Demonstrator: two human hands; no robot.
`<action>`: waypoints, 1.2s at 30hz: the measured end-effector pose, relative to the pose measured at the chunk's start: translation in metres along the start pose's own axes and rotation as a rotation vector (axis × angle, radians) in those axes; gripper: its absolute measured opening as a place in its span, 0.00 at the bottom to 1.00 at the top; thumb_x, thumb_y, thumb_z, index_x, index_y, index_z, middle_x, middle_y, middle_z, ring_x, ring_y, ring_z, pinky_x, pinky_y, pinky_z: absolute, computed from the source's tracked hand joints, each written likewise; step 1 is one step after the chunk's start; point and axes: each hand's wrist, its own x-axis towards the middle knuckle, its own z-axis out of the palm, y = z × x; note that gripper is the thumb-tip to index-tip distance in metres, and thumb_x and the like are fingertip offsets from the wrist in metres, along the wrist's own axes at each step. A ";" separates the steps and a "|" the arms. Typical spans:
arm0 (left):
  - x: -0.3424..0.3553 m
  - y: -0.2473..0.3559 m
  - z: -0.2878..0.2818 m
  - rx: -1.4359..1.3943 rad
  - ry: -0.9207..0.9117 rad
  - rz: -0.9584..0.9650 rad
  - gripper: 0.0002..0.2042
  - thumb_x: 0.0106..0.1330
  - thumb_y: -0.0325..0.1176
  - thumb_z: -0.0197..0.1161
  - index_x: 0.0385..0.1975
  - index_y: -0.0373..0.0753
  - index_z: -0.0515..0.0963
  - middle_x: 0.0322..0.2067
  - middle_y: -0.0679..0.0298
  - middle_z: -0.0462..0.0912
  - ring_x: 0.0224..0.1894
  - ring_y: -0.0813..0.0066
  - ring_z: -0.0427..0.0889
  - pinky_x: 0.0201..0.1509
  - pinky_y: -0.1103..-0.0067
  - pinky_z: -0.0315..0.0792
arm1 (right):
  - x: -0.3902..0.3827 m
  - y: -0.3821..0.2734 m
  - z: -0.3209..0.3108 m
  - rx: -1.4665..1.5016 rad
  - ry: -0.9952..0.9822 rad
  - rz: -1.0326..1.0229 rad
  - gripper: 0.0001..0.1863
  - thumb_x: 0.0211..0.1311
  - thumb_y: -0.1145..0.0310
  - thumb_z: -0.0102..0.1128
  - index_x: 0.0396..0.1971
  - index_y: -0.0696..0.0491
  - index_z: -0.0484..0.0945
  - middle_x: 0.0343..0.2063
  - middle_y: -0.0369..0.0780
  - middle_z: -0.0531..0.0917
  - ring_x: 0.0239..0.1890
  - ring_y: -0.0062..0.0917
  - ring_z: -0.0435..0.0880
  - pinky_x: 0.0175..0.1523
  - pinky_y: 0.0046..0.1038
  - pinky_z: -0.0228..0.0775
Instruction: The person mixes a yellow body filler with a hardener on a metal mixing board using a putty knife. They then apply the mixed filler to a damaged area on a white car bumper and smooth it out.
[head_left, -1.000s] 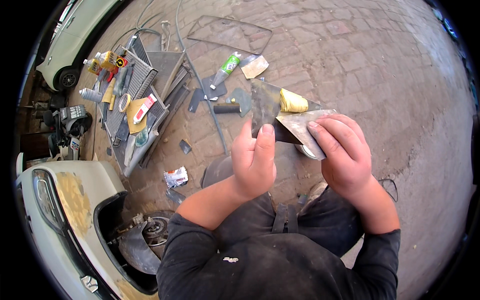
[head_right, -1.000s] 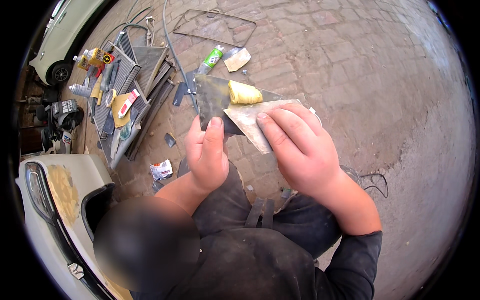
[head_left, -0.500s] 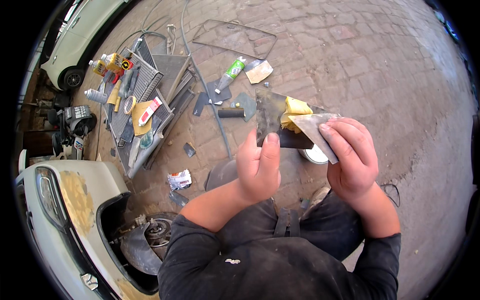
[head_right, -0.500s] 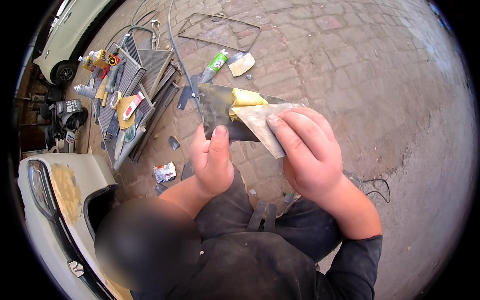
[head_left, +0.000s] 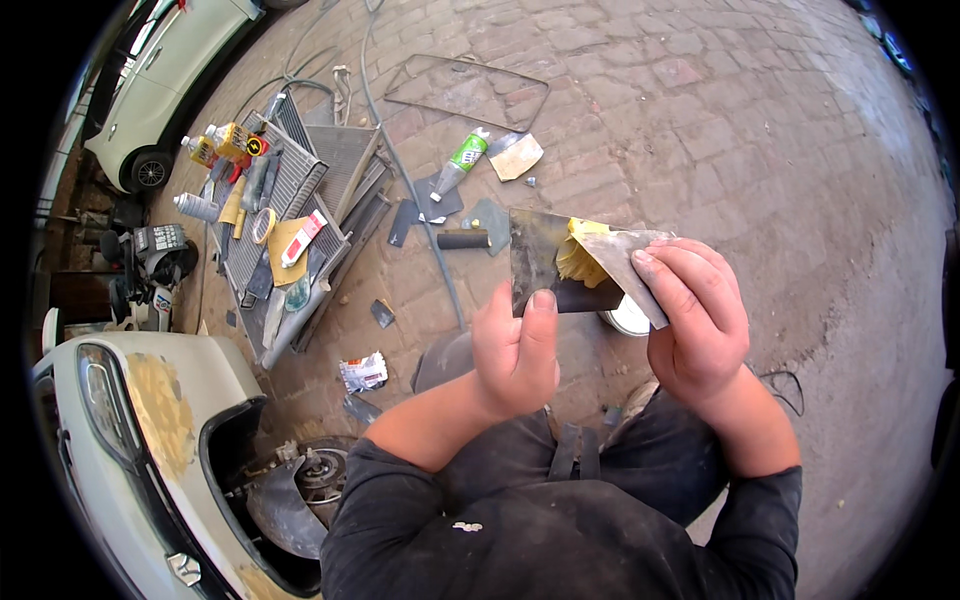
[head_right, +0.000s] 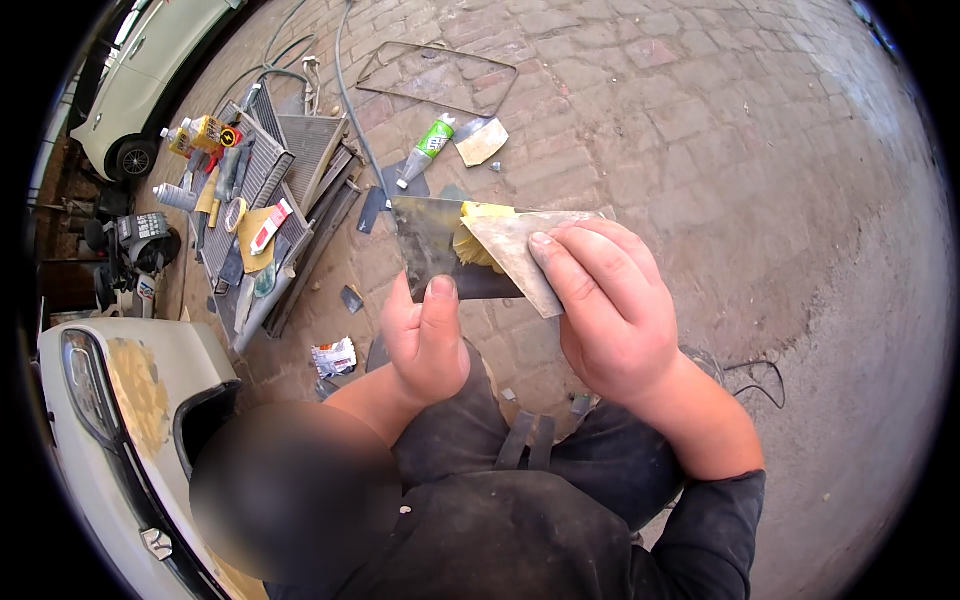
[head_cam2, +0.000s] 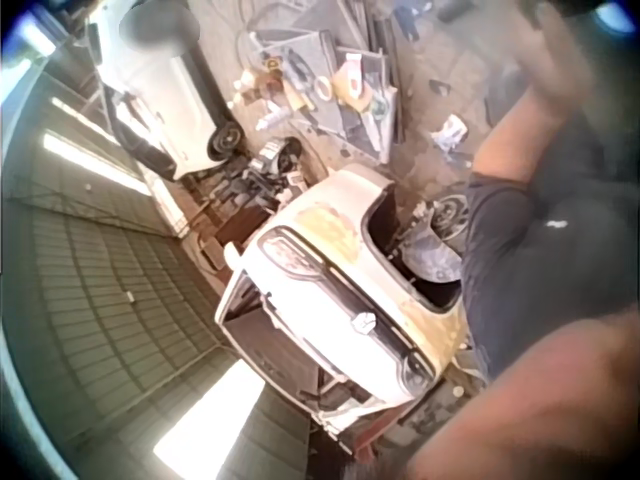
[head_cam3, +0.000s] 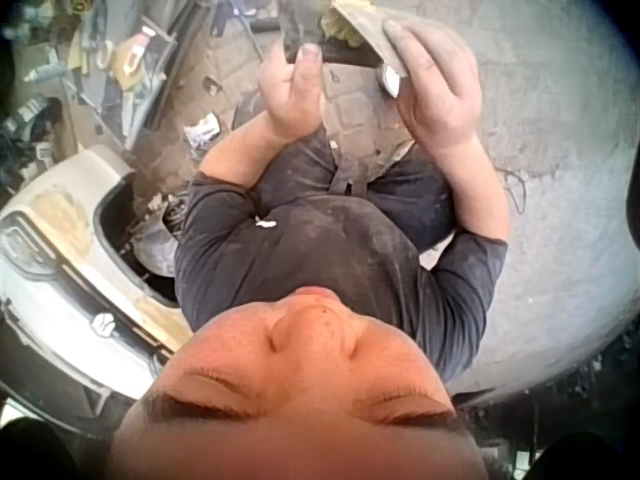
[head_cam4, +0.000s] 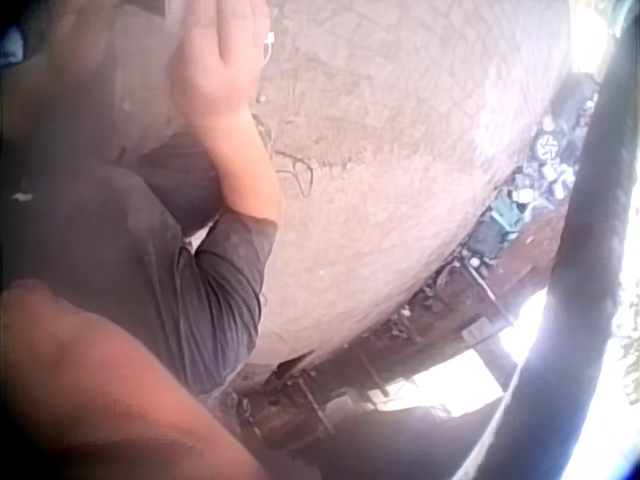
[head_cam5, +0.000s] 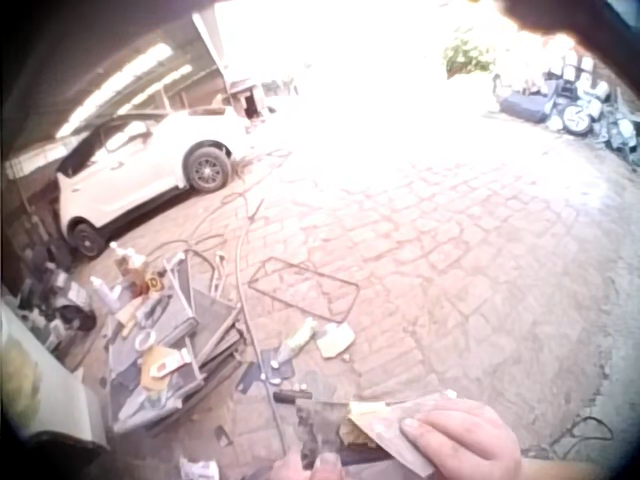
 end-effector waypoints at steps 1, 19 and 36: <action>0.000 0.001 0.000 0.012 -0.012 -0.011 0.10 0.73 0.27 0.50 0.36 0.23 0.66 0.12 0.70 0.66 0.14 0.85 0.61 0.17 0.78 0.53 | 0.000 -0.001 0.000 0.018 -0.051 0.009 0.22 0.39 0.83 0.59 0.42 0.66 0.79 0.39 0.47 0.80 0.43 0.42 0.81 0.49 0.37 0.77; 0.002 0.006 0.000 0.088 -0.043 0.042 0.10 0.73 0.26 0.49 0.41 0.22 0.68 0.17 0.68 0.69 0.17 0.84 0.65 0.20 0.79 0.56 | 0.000 -0.006 -0.001 0.061 -0.051 0.027 0.23 0.38 0.85 0.60 0.42 0.67 0.80 0.38 0.48 0.80 0.42 0.43 0.81 0.48 0.39 0.76; 0.020 0.028 -0.021 -0.869 -0.149 -0.524 0.19 0.70 0.30 0.50 0.55 0.23 0.66 0.47 0.52 0.79 0.49 0.67 0.80 0.55 0.74 0.73 | 0.001 -0.011 -0.019 0.213 -0.112 -0.244 0.21 0.42 0.76 0.62 0.41 0.61 0.83 0.44 0.44 0.79 0.47 0.34 0.81 0.56 0.41 0.78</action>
